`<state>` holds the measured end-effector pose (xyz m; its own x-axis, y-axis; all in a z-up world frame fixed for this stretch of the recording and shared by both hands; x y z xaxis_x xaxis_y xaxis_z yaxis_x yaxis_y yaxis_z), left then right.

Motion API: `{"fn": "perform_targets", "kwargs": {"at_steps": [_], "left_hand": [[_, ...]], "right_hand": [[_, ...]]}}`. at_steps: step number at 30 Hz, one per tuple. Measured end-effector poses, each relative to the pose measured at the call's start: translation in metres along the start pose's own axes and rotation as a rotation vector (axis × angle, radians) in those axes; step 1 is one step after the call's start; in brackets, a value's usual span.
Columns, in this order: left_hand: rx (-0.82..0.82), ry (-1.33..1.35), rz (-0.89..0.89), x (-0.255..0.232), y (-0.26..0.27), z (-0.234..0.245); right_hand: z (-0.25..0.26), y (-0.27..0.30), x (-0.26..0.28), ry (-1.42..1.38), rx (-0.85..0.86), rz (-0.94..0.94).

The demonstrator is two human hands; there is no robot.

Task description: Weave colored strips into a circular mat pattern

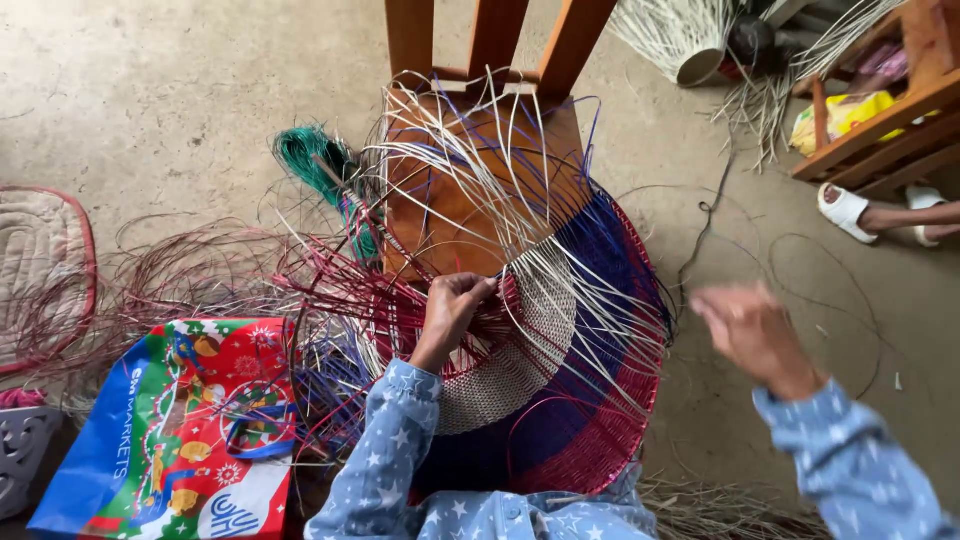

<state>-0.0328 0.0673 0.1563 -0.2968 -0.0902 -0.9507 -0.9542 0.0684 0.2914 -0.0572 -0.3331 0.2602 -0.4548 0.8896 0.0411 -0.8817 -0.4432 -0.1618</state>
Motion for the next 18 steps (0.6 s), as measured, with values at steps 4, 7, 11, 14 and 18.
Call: {"fn": "perform_targets", "kwargs": {"at_steps": [4, 7, 11, 14, 18], "left_hand": [[0.020, 0.030, -0.044, -0.008, 0.011, 0.002], [0.026, 0.018, -0.115, -0.020, 0.027, 0.006], [0.042, -0.030, -0.228, -0.035, 0.050, 0.005], [0.095, 0.026, -0.283, -0.050, 0.074, 0.000], [0.097, 0.083, -0.318, -0.067, 0.105, -0.002]], "right_hand": [[-0.054, 0.135, -0.022, -0.394, 0.106, -0.321], [-0.141, 0.249, -0.070, -0.259, 0.643, -0.146], [-0.070, 0.199, -0.072, -0.380, 0.667, -0.529], [0.086, 0.110, 0.004, -0.450, 0.121, -0.442], [0.179, 0.031, 0.076, -0.622, -0.238, -0.325]]}}
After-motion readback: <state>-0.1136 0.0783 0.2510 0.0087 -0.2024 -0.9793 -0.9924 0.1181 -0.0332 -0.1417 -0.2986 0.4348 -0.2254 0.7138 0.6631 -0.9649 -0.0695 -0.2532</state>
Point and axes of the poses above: each hand's wrist, its own y-axis away from the middle knuckle, its own z-axis out of the back of the hand, x = y × z, the point moved 2 cm from there along -y, towards the middle knuckle, and after that the axes turned 3 degrees about -y, right-handed, at the moved point
